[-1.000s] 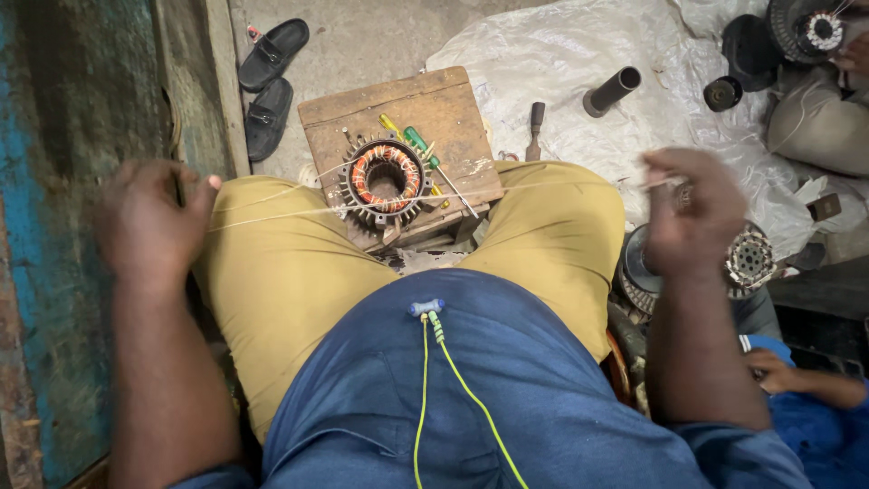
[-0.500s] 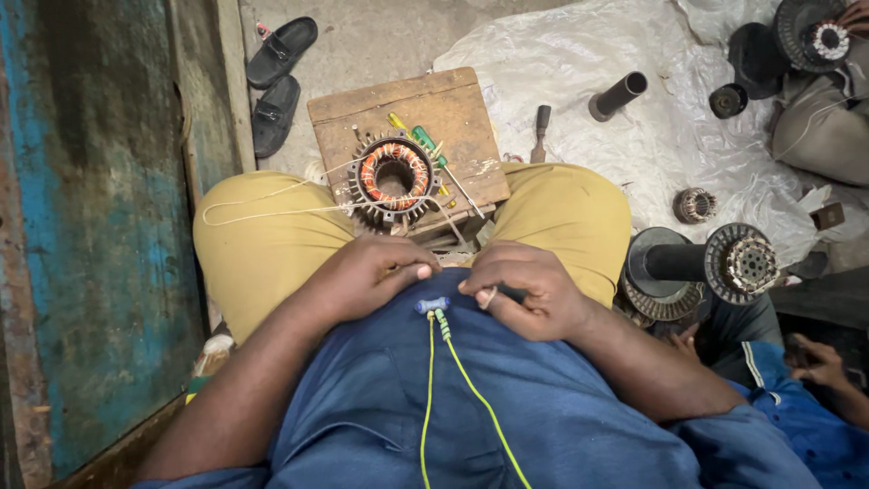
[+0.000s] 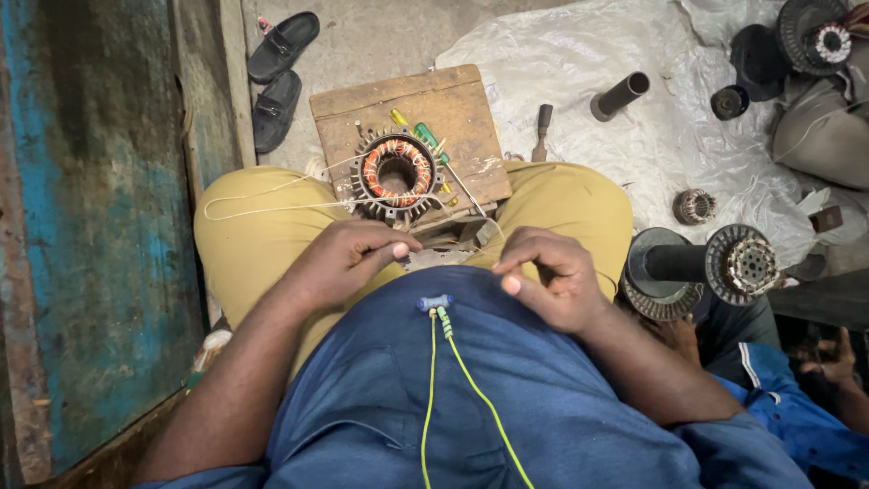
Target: The person sits on the floor and winds a thin white wire around the slots of a motor stator. They use a yellow-handled screwdriver to push the wire into the slots and adjust the winding. The person continues this process, occasionally pulling the wire taut and repositioning the stator.
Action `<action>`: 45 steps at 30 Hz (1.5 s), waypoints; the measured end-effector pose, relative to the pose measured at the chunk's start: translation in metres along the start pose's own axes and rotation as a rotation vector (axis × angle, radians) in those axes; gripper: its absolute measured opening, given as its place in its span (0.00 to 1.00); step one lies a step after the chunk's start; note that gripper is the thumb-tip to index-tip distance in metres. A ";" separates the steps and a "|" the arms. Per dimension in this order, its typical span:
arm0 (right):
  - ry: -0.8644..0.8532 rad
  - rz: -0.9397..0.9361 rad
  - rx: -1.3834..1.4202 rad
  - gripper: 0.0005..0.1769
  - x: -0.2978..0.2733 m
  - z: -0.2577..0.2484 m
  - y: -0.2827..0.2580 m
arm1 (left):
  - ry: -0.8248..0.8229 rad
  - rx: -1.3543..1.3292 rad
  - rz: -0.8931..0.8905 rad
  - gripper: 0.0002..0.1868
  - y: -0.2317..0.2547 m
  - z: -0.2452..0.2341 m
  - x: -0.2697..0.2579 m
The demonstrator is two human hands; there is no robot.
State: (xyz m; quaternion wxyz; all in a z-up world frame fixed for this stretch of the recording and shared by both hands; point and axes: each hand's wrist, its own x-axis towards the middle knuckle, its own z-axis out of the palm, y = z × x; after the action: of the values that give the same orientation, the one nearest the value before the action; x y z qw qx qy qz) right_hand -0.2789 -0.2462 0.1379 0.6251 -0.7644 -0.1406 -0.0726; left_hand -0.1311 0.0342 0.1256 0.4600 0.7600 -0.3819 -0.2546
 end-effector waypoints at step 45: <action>0.006 0.123 -0.377 0.02 0.020 0.027 -0.004 | 0.007 -0.452 0.061 0.15 0.004 0.038 0.008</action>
State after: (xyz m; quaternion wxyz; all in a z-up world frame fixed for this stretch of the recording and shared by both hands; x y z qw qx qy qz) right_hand -0.2632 -0.2165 0.1412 0.4747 -0.8748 -0.0755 -0.0614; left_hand -0.1561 0.0077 0.1121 0.6274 0.6266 -0.3364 -0.3171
